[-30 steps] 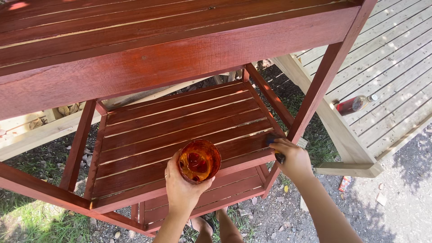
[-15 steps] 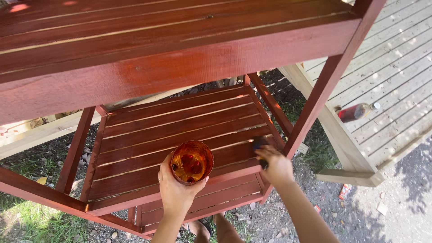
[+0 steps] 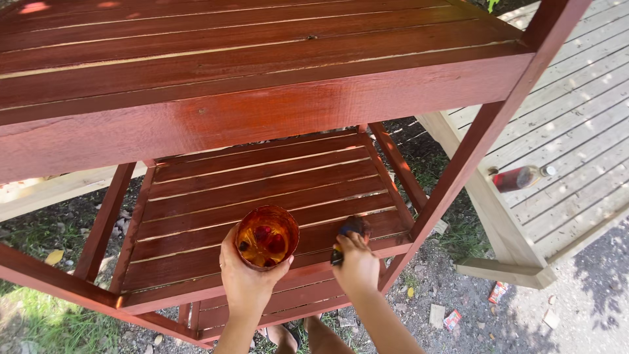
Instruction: The person paints a red wooden slatted shelf unit outdoors, holding a bowl of red paint in one hand and brushing paint onto the shelf slats, rails and legs with a paintbrush in the other hand, working across different shelves and sides of the unit.
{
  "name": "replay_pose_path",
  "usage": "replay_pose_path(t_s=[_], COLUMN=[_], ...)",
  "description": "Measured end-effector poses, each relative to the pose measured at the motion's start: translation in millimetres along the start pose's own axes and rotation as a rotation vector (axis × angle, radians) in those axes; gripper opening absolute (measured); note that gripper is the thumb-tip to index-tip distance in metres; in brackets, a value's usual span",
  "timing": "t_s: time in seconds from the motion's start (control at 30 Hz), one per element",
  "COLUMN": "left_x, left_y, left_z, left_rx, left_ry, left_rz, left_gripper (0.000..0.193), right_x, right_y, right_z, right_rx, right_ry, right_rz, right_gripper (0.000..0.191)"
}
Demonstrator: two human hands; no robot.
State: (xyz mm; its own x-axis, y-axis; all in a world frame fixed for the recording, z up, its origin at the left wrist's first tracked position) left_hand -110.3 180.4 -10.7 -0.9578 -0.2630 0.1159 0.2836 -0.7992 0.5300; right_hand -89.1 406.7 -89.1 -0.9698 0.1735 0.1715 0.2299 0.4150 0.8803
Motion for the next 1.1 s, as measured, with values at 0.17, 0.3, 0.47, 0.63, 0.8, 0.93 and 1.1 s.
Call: replay_pose_path(t_s=[0.17, 0.3, 0.47, 0.63, 0.8, 0.93, 1.1], left_x=[6, 5, 2, -4, -8, -11, -16], left_y=[18, 43, 56, 47, 41, 46, 68], left_z=[-22, -40, -52, -58, -60, -68, -80], left_rx=[0.088, 0.211, 0.115, 0.148, 0.067, 0.064, 0.022], left_ry=[0.015, 0.066, 0.151, 0.170, 0.139, 0.196, 0.205], left_rz=[0.084, 0.143, 0.186, 0.193, 0.191, 0.162, 0.130], left_gripper=[0.103, 0.108, 0.104, 0.106, 0.103, 0.104, 0.104], right_x=[-9, -9, 8, 45, 83, 81, 57], right_y=[-29, -42, -44, -10, 33, 21, -19], right_z=[-65, -101, -87, 16, 101, 103, 49], right_rx=[0.088, 0.282, 0.571, 0.675, 0.578, 0.762, 0.678], right_ry=[0.163, 0.211, 0.409, 0.235, -0.076, -0.364, -0.291], right_rz=[-0.111, -0.284, -0.426, -0.510, -0.555, -0.377, -0.315], right_gripper=[0.040, 0.023, 0.022, 0.033, 0.028, 0.017, 0.022])
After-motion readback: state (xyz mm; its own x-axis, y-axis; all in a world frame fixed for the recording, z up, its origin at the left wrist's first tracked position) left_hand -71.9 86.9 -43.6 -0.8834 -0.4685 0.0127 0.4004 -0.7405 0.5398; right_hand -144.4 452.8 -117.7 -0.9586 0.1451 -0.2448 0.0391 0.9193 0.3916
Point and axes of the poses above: each hand's wrist, its own x-axis towards the middle knuckle, its own y-axis out of the back of the hand, z = x × y, the point moved 2 cm from there along x, towards the middle knuckle
